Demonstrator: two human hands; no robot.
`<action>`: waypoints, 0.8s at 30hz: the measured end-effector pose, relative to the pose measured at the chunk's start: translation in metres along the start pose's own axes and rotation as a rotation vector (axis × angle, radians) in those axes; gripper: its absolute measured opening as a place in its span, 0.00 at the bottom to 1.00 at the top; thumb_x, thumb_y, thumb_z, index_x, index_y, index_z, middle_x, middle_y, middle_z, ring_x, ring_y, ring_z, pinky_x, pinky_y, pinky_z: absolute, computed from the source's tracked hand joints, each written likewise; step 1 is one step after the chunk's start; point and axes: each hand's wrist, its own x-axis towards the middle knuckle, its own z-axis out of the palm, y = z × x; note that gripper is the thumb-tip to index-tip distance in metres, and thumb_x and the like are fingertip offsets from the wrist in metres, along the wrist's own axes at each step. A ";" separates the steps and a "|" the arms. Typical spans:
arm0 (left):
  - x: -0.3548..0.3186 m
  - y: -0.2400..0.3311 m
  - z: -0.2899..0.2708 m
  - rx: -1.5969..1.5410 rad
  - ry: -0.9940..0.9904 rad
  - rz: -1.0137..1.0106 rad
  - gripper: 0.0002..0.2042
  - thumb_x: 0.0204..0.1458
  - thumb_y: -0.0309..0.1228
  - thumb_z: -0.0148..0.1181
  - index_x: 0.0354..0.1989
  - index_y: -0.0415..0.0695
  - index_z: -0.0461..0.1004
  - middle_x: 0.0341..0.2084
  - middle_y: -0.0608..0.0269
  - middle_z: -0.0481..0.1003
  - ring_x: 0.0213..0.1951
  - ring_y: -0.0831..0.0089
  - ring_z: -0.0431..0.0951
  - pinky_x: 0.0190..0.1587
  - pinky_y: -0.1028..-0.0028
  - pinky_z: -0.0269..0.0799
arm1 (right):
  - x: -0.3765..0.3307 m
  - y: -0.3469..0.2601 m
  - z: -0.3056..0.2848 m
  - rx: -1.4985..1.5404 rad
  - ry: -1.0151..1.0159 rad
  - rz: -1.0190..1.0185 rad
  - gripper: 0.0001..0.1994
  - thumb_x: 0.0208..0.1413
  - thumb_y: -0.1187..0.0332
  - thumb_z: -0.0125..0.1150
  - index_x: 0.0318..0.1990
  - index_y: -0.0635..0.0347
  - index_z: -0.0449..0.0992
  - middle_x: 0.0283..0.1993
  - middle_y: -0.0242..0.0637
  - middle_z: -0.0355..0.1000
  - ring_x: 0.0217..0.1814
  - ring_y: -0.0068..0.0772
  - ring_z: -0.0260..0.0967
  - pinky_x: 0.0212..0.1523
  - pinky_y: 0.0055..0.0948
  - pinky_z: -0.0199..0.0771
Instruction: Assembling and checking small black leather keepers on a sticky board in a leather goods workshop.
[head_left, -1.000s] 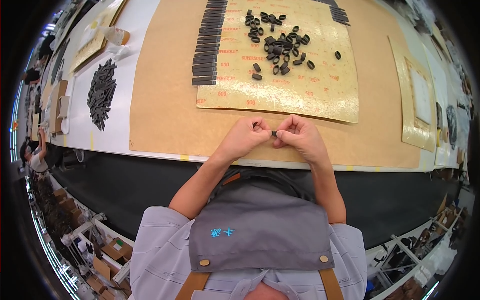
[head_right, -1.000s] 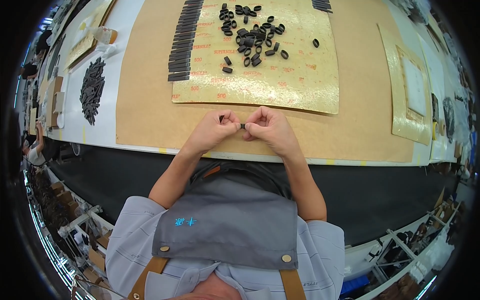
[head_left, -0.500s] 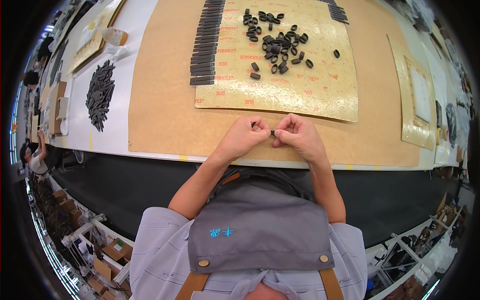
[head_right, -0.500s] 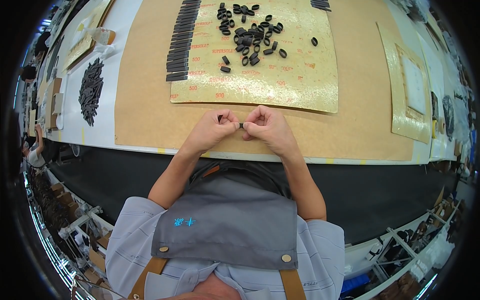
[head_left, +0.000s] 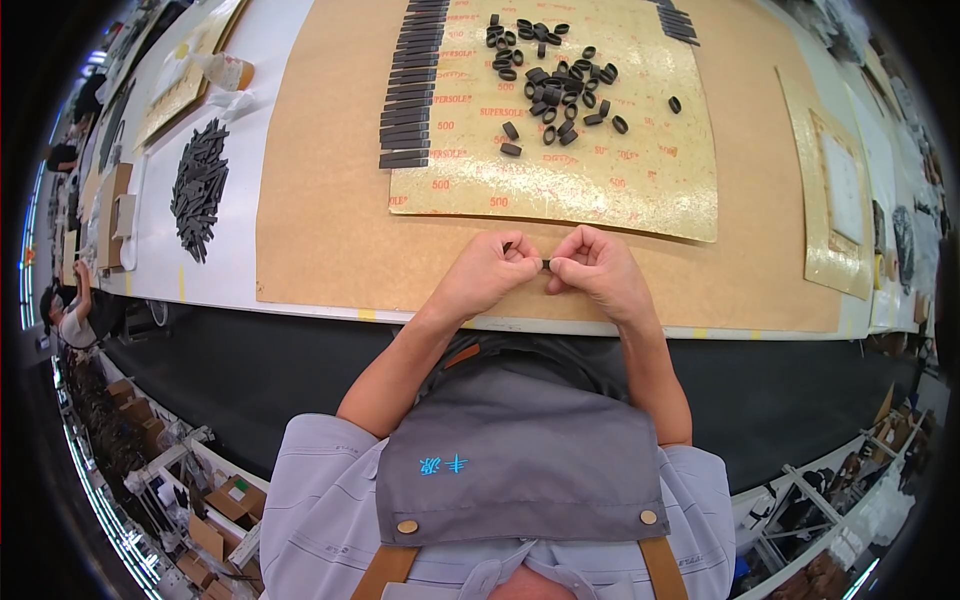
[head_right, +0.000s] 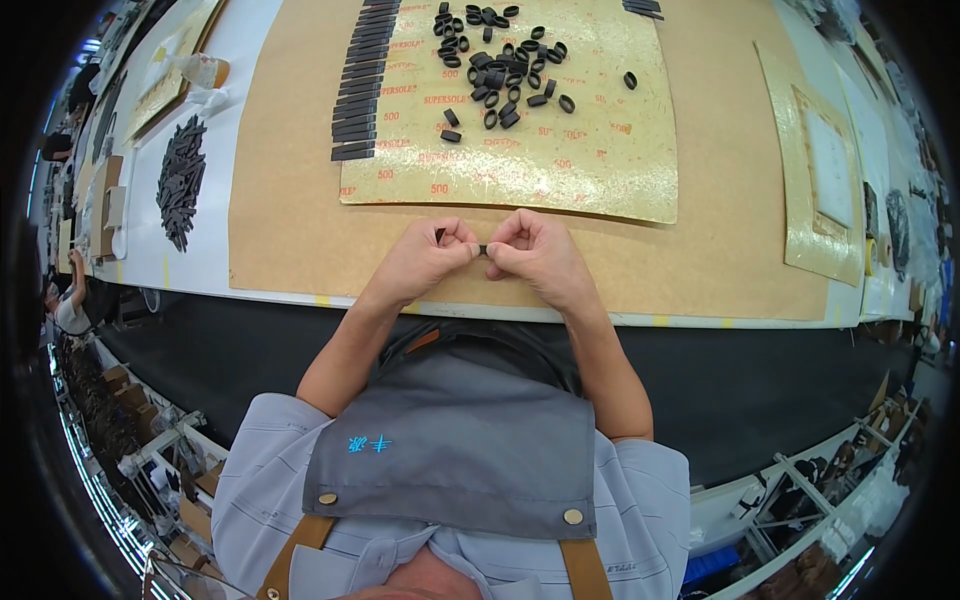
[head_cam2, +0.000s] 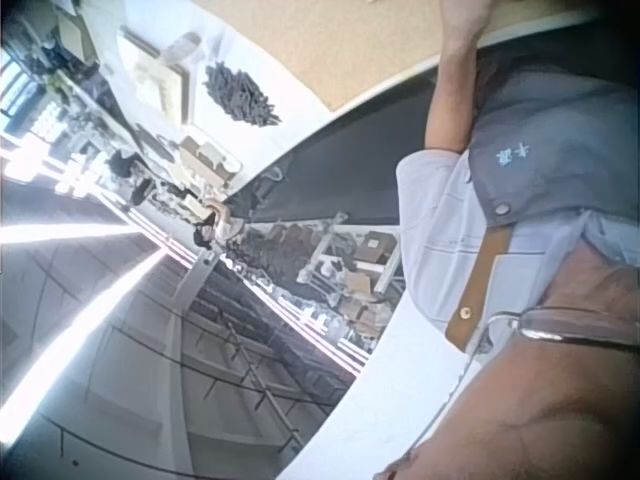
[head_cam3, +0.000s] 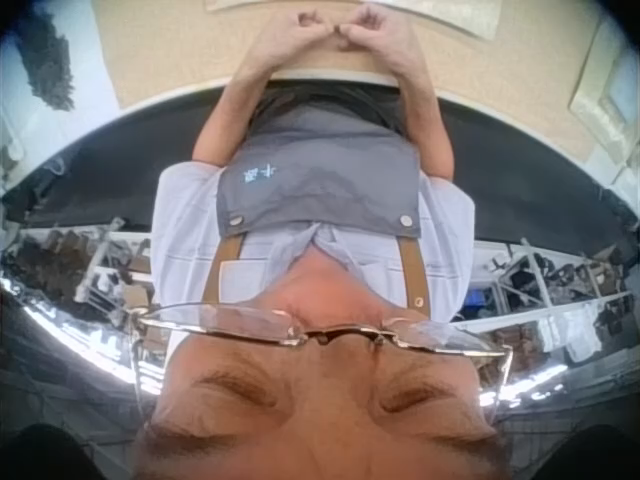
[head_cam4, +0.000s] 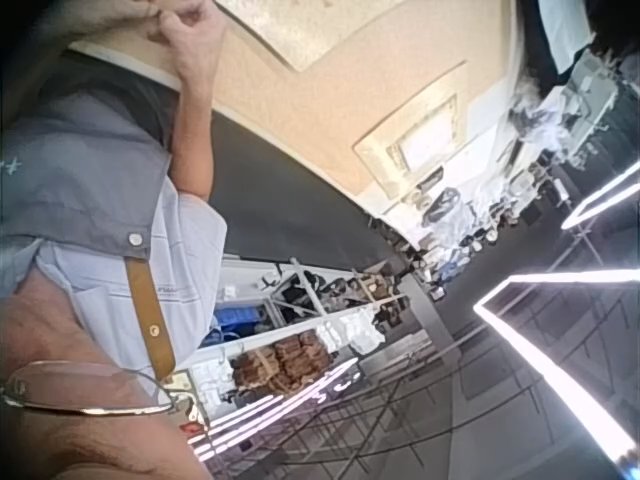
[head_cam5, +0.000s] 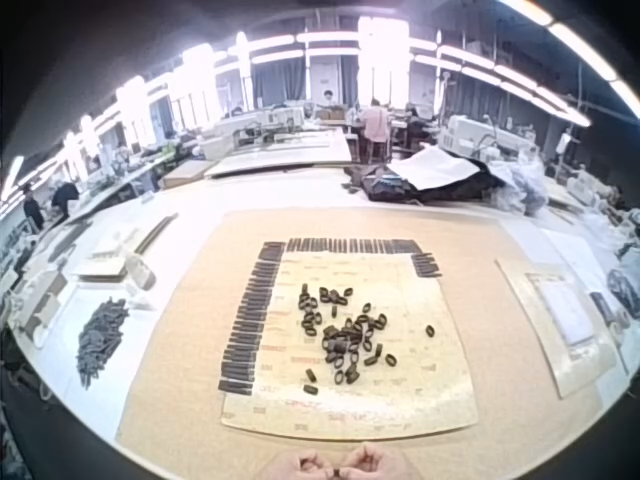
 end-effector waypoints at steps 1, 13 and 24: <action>-0.001 0.001 -0.001 0.002 0.002 -0.014 0.05 0.48 0.29 0.58 0.26 0.41 0.71 0.15 0.80 0.60 0.20 0.90 0.55 0.21 0.83 0.49 | 0.001 0.000 0.000 -0.024 -0.002 -0.002 0.04 0.51 0.77 0.58 0.32 0.65 0.68 0.27 0.33 0.71 0.27 0.20 0.71 0.31 0.20 0.74; -0.006 0.002 -0.006 0.055 0.058 -0.059 0.04 0.50 0.26 0.57 0.25 0.42 0.70 0.14 0.79 0.61 0.15 0.90 0.55 0.16 0.86 0.48 | 0.009 0.018 0.015 -0.119 0.037 -0.236 0.04 0.45 0.77 0.56 0.26 0.65 0.67 0.20 0.34 0.68 0.19 0.21 0.68 0.19 0.22 0.67; 0.009 0.003 -0.006 0.200 -0.046 0.050 0.07 0.48 0.29 0.58 0.23 0.43 0.67 0.12 0.73 0.62 0.11 0.86 0.57 0.12 0.83 0.48 | 0.001 0.047 0.035 -0.257 0.393 -0.763 0.05 0.36 0.77 0.56 0.22 0.65 0.66 0.20 0.42 0.69 0.24 0.40 0.70 0.25 0.33 0.67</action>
